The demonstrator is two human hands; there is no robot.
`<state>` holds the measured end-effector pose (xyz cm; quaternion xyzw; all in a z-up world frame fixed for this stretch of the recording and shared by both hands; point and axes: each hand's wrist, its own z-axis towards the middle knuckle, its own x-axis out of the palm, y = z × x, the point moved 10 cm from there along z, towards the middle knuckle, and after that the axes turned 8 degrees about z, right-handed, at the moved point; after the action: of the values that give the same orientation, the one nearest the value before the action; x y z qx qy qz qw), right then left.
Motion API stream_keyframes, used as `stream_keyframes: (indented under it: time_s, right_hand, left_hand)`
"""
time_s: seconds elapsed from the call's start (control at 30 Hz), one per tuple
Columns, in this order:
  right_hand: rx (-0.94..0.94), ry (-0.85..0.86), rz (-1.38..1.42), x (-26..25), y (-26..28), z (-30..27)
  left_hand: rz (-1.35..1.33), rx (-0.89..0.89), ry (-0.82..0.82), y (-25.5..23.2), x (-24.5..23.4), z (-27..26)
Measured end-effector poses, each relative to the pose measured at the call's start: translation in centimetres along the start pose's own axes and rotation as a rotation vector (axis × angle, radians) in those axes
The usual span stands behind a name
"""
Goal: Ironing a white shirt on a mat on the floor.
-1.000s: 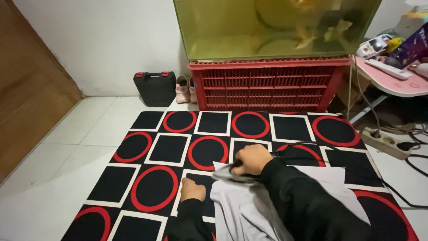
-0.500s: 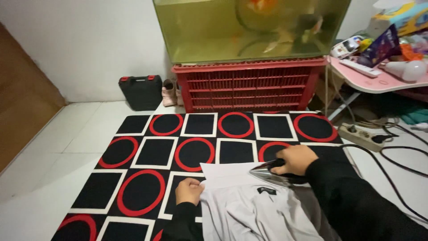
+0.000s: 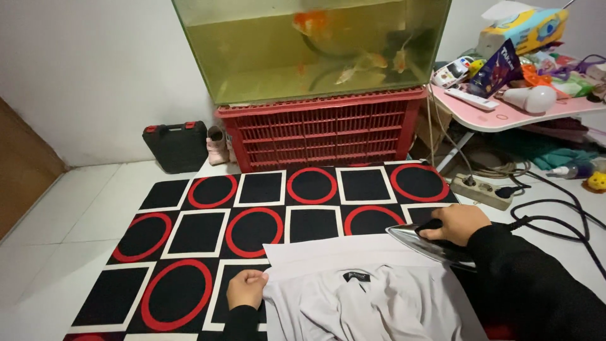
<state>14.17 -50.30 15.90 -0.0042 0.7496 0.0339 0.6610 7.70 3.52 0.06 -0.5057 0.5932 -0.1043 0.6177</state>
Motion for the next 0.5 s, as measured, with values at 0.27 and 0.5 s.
stream_keyframes:
  time_s: [0.27, 0.5]
  right_hand:
    - [-0.104, 0.028, 0.017, -1.4, 4.6, -1.0]
    - [-0.318, -0.018, 0.037, -0.8, 12.7, 0.1]
  left_hand:
    - [0.027, -0.049, -0.006, 0.4, 0.1, 0.3]
    - [0.01, -0.047, -0.006, -0.1, -0.3, -0.2]
